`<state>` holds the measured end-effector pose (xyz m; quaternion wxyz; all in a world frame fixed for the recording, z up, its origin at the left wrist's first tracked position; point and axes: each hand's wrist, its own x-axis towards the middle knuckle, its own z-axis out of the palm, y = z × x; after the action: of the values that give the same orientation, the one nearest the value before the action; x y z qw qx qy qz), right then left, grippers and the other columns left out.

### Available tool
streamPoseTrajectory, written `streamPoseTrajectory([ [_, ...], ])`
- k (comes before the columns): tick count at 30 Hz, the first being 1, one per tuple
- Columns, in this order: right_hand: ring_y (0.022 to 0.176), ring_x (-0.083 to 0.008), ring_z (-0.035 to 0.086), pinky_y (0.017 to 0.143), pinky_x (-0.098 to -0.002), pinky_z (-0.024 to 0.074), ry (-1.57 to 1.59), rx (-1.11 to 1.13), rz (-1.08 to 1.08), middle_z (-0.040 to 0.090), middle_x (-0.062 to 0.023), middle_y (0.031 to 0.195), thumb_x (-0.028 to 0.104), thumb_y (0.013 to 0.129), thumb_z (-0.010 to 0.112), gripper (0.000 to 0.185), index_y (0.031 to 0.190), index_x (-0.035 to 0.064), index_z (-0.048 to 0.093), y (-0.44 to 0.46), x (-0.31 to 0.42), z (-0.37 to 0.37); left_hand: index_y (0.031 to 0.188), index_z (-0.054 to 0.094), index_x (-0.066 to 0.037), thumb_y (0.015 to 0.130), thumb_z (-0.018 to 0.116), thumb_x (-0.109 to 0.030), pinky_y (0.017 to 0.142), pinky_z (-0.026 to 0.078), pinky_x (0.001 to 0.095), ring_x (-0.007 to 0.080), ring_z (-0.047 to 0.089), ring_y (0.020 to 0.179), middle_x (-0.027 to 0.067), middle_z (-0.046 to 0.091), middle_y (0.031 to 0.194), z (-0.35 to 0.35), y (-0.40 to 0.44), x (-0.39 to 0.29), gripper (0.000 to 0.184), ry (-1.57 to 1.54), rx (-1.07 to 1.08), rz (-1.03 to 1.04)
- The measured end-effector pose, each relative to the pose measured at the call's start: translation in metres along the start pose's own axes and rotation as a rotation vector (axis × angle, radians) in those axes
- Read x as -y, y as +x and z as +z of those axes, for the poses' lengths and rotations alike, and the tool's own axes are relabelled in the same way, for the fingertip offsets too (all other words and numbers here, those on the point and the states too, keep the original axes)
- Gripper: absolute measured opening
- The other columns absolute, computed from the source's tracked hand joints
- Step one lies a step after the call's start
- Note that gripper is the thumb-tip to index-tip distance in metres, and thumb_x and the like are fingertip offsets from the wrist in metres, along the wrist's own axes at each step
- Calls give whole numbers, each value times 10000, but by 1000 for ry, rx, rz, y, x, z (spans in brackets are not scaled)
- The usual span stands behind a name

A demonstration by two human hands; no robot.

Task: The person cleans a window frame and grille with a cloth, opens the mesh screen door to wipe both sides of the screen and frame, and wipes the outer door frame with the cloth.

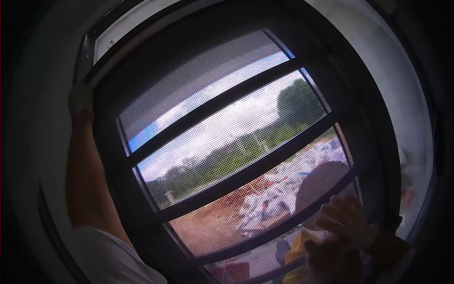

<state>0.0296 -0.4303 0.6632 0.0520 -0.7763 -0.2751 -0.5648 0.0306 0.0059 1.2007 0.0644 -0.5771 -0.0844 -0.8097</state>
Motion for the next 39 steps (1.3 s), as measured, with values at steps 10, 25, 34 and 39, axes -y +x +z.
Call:
streamPoseTrajectory([
  [10, 1348, -265, 302, 1083, -473, 216, 52, -2, 2, 401, -73, 1412, 498, 904, 393, 504, 1290, 199, 521, 1, -1, 1, 1061, 645, -12, 841, 469, -456, 879, 437, 361, 339, 581, 1053, 204, 605, 1131, -22, -7, 7, 526, -155, 137, -11],
  [25, 1353, -266, 287, 1068, -470, 234, -8, 29, -34, 389, -67, 1420, 509, 891, 408, 514, 1292, 208, 518, -2, -4, 2, 948, 675, -21, 896, 446, -173, 770, 501, 441, 353, 621, 923, 211, 643, 959, 1, 5, 5, 279, 352, 59, 265],
  [34, 1338, -266, 314, 1044, -473, 275, 37, -33, -33, 417, -72, 1400, 447, 866, 456, 491, 1281, 194, 527, -1, -5, 7, 933, 689, -85, 900, 430, -135, 805, 516, 381, 335, 627, 909, 159, 647, 1009, 10, 8, 11, 266, -13, -66, 94],
  [39, 1336, -258, 317, 1066, -464, 244, 6, -28, -35, 419, -70, 1397, 445, 868, 455, 486, 1279, 196, 528, -1, -3, 5, 961, 684, -60, 904, 406, -137, 804, 511, 395, 326, 626, 945, 165, 641, 1040, -11, -6, -25, 294, 362, 35, 76],
])
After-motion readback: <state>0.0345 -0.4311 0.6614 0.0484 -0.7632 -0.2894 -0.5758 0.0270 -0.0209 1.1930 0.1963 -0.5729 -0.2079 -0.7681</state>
